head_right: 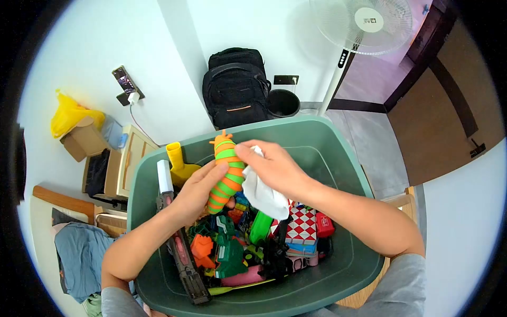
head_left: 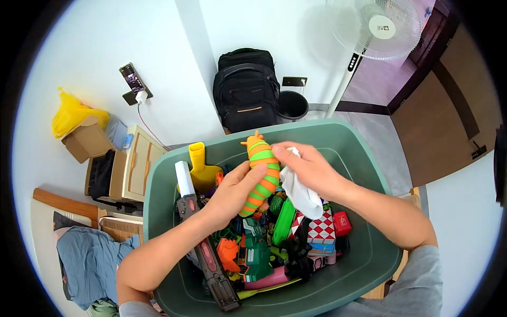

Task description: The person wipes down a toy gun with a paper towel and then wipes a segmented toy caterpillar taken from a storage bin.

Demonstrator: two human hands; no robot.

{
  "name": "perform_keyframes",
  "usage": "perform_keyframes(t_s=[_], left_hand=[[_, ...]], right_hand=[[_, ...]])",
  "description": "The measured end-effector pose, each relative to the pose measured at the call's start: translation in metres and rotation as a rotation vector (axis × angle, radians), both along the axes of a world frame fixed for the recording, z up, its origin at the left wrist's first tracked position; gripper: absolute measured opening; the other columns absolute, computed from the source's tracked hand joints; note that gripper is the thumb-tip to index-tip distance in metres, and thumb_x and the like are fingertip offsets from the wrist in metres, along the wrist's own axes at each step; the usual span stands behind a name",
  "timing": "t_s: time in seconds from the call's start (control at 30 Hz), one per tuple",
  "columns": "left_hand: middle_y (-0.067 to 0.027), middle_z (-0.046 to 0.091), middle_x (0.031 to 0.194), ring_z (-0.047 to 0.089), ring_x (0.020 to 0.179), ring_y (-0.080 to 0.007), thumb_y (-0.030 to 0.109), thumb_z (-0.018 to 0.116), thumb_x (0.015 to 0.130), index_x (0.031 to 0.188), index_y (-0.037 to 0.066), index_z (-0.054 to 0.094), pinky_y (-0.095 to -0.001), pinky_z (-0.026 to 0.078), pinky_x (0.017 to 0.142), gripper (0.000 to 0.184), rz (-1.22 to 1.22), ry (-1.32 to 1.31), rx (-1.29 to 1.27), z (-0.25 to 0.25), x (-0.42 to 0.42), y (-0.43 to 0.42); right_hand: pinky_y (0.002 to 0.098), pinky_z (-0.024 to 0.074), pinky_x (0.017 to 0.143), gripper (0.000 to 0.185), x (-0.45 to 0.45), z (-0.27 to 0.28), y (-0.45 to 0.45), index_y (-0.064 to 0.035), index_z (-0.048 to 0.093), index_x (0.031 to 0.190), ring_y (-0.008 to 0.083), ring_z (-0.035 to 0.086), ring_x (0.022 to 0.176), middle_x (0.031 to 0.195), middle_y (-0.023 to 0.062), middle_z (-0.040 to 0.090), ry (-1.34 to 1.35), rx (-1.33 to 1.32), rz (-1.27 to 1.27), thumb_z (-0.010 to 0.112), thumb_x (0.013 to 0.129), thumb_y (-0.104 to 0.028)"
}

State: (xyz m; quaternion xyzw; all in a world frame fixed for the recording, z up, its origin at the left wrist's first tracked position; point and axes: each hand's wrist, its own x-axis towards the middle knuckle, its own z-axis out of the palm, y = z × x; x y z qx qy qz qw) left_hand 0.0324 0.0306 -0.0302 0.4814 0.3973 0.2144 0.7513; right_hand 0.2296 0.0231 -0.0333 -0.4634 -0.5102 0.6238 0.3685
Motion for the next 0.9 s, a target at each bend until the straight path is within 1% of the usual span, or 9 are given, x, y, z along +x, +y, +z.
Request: perform_keyframes(t_s=[0.1,0.27,0.4,0.47,0.53,0.63,0.7,0.77,0.9], left_hand=[[-0.0096,0.06,0.098,0.061,0.081,-0.0158,0.037,0.045,0.097,0.116,0.001,0.05,-0.0279,0.051,0.069,0.04,0.026,-0.021,-0.034,-0.002,0.001,-0.002],[-0.0099,0.06,0.089,0.061,0.074,-0.0164,0.036,0.05,0.094,0.111,0.002,0.052,-0.0276,0.05,0.065,0.038,-0.113,-0.039,-0.092,-0.004,-0.002,-0.006],[-0.0066,0.058,0.082,0.058,0.063,-0.0134,0.032,0.058,0.091,0.11,0.002,0.052,-0.0269,0.048,0.057,0.037,-0.22,0.091,-0.134,0.009,0.001,-0.012],[-0.0066,0.059,0.087,0.059,0.066,-0.0133,0.029,0.061,0.089,0.112,0.001,0.052,-0.0264,0.048,0.058,0.036,-0.276,0.13,-0.133,0.007,0.0,-0.012],[-0.007,0.06,0.09,0.059,0.068,-0.0134,0.027,0.062,0.088,0.113,0.001,0.052,-0.0267,0.049,0.059,0.037,-0.278,0.099,-0.052,0.002,-0.003,-0.012],[-0.0077,0.061,0.095,0.059,0.071,-0.0137,0.024,0.062,0.086,0.112,0.001,0.054,-0.0271,0.049,0.06,0.036,-0.199,0.063,0.136,-0.008,-0.003,-0.016],[-0.0081,0.061,0.096,0.059,0.072,-0.0139,0.022,0.062,0.085,0.111,0.0,0.055,-0.0272,0.049,0.061,0.035,-0.117,0.056,0.246,-0.008,-0.003,-0.017],[-0.0084,0.062,0.092,0.059,0.07,-0.0139,0.023,0.06,0.086,0.107,0.0,0.057,-0.027,0.049,0.062,0.031,-0.224,0.099,0.01,-0.001,-0.005,-0.013],[-0.0077,0.061,0.087,0.059,0.068,-0.0141,0.026,0.058,0.087,0.102,0.001,0.059,-0.0269,0.048,0.06,0.029,-0.311,0.147,-0.016,0.008,-0.005,-0.01]], right_hand=[[0.0261,0.0459,0.074,0.035,0.005,-0.001,0.006,0.0005,0.054,0.112,0.0101,0.056,0.082,0.091,0.0049,0.06,0.033,0.021,-0.267,0.056,0.092,-0.029],[0.0272,0.0455,0.073,0.036,0.007,0.001,0.013,-0.0019,0.048,0.118,0.0122,0.054,0.082,0.097,0.0055,0.054,0.002,0.22,-0.463,0.058,0.086,-0.015],[0.0315,0.0448,0.082,0.039,-0.003,0.019,-0.007,-0.0041,0.047,0.121,0.0187,0.054,0.095,0.103,0.01,0.052,-0.214,0.578,-0.502,0.053,0.083,-0.005],[0.0372,0.0419,0.09,0.047,-0.006,0.02,-0.012,-0.0035,0.046,0.124,0.0287,0.052,0.105,0.11,0.0154,0.052,-0.493,1.208,-0.206,0.058,0.079,-0.005],[0.0426,0.0392,0.094,0.06,-0.012,0.015,-0.017,-0.0044,0.041,0.131,0.0346,0.05,0.108,0.121,0.0173,0.049,-0.525,1.191,0.186,0.064,0.076,-0.012],[0.0438,0.0395,0.094,0.067,-0.021,0.012,-0.026,-0.0046,0.039,0.135,0.034,0.05,0.111,0.125,0.0179,0.049,-0.499,1.057,0.373,0.067,0.078,-0.026],[0.0441,0.0404,0.093,0.07,-0.019,0.013,-0.023,-0.0054,0.037,0.137,0.0345,0.051,0.11,0.123,0.0183,0.051,-0.543,0.998,0.383,0.066,0.079,-0.032],[0.0443,0.0413,0.093,0.074,-0.017,0.016,-0.021,-0.0061,0.035,0.138,0.0349,0.053,0.109,0.12,0.0186,0.053,-0.589,0.945,0.394,0.065,0.079,-0.038],[0.043,0.0488,0.078,0.064,-0.017,0.017,-0.022,-0.007,0.042,0.134,0.0345,0.061,0.092,0.109,0.017,0.059,-0.725,0.793,0.395,0.06,0.084,-0.043]])
